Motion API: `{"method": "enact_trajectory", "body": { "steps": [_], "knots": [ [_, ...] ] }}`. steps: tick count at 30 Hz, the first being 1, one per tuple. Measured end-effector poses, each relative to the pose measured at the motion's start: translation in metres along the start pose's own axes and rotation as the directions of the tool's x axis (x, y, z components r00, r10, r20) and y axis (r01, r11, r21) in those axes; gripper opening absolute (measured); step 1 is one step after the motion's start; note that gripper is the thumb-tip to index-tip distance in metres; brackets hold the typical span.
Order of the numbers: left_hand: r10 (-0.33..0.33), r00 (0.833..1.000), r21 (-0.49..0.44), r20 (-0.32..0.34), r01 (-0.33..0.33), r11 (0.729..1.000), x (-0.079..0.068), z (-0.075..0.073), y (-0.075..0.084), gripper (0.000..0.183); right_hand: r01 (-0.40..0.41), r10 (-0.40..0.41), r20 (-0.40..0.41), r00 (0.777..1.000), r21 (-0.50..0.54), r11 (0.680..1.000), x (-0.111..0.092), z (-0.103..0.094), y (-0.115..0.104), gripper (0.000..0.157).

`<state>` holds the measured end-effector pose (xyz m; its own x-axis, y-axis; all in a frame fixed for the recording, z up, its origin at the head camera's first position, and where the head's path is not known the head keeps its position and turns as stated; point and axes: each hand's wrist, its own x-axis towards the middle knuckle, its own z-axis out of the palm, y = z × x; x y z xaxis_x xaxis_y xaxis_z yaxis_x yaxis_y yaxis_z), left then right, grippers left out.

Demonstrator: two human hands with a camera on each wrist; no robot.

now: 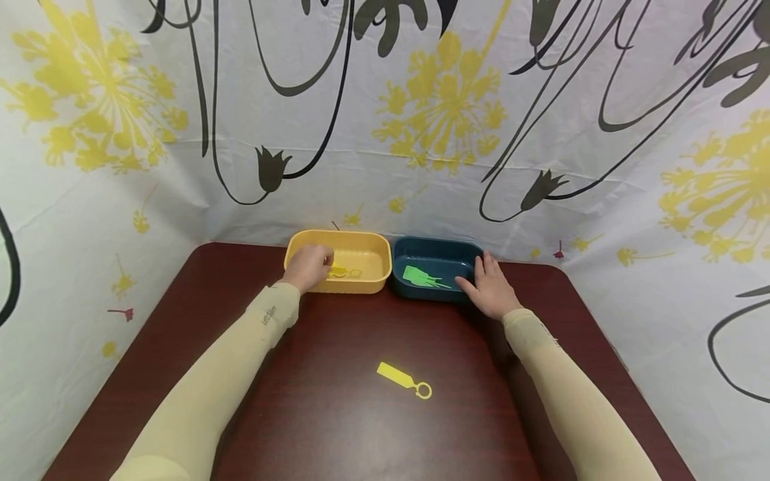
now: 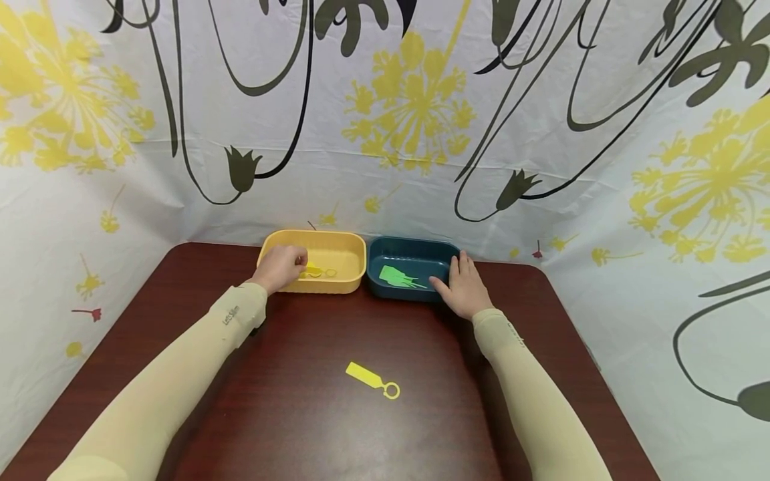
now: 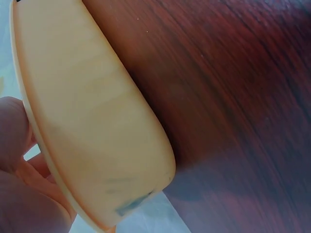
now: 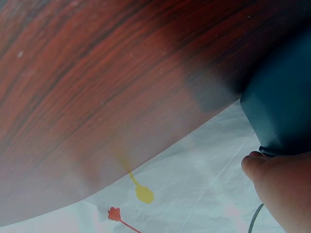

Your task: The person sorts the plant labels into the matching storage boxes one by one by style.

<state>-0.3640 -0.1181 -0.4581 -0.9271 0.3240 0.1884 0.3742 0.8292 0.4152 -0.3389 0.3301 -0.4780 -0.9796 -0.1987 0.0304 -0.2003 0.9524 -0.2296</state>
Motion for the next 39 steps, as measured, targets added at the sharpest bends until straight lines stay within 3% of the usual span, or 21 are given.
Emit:
{"method": "enact_trajectory", "body": {
  "steps": [10, 31, 39],
  "knots": [
    [-0.037, 0.998, -0.005, 0.045, 0.038, 0.999, 0.003, -0.003, -0.003, 0.022, -0.002, 0.002, 0.001, 1.000, 0.002, 1.000, 0.001, 0.001, 0.001, 0.104],
    [-0.095, 0.994, -0.017, 0.057, 0.096, 0.995, 0.007, 0.000, -0.010, 0.022, -0.001, 0.001, -0.002, 1.000, 0.004, 1.000, 0.001, 0.002, 0.000, 0.102],
    [-0.081, 0.996, -0.001, 0.035, 0.082, 0.997, 0.006, -0.002, -0.008, 0.019, -0.009, 0.009, 0.004, 1.000, 0.003, 1.000, 0.000, 0.001, 0.001, 0.103]
  ]
}}
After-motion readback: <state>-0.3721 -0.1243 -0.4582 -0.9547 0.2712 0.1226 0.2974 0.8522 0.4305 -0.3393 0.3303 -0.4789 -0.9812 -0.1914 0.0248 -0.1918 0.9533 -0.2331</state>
